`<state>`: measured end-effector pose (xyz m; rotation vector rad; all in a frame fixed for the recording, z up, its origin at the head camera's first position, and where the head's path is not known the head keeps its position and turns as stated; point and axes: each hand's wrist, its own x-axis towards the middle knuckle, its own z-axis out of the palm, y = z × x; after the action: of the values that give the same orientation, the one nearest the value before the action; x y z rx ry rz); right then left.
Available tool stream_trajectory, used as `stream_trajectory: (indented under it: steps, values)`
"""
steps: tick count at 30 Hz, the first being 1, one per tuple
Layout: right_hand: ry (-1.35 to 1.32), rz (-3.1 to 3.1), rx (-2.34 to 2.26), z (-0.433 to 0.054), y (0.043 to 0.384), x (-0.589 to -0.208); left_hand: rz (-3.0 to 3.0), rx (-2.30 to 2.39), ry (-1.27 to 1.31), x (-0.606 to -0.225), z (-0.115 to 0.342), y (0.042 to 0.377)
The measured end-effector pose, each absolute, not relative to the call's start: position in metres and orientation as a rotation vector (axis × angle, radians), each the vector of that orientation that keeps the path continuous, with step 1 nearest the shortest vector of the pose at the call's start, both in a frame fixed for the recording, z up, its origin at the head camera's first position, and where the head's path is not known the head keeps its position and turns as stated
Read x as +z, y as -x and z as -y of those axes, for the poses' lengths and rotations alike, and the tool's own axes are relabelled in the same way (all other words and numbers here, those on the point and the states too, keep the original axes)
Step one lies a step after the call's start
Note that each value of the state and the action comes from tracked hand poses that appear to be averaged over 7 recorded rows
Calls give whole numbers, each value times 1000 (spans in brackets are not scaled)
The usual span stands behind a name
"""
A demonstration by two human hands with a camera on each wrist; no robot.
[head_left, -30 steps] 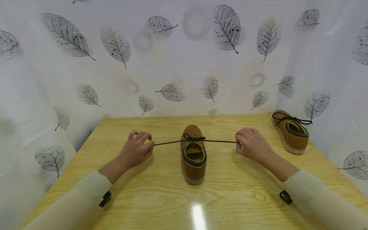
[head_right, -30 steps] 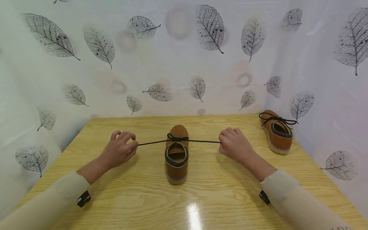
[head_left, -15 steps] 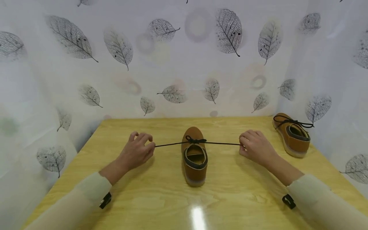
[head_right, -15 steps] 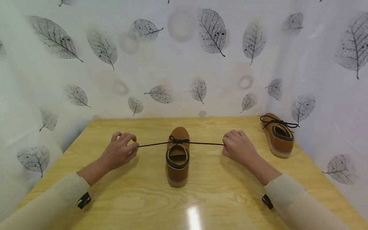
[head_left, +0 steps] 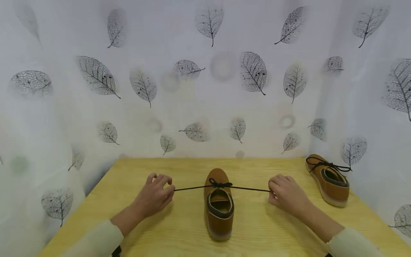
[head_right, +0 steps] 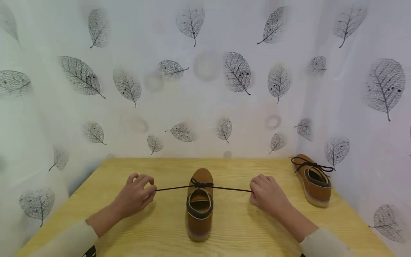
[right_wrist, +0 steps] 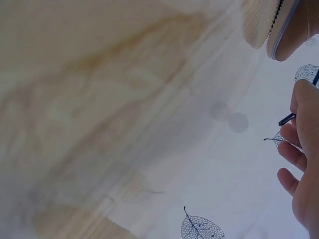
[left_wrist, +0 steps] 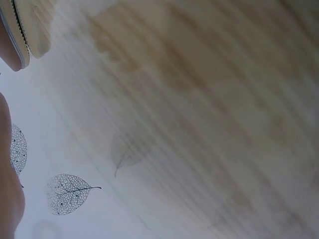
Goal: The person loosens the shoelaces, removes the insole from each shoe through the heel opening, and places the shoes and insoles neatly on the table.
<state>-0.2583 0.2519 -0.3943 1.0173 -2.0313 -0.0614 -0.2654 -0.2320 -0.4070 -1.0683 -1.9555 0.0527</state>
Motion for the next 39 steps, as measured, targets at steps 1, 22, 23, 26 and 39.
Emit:
stream_trajectory:
  steps: [1,22,23,26,39]
  values:
    - [-1004,2045,-55,-251,258,-396,1965,52,1063,-408,232,265]
    - [-925,2147,-55,-258,267,-379,2036,32,1032,-390,237,275]
    - [-913,2160,-58,-258,266,-380,2040,33,1032,-391,239,274]
    - [-895,2188,-71,-259,262,-381,2054,72,1038,-394,242,271]
    - [-921,2205,-72,-261,252,-390,2082,127,1061,-404,250,258]
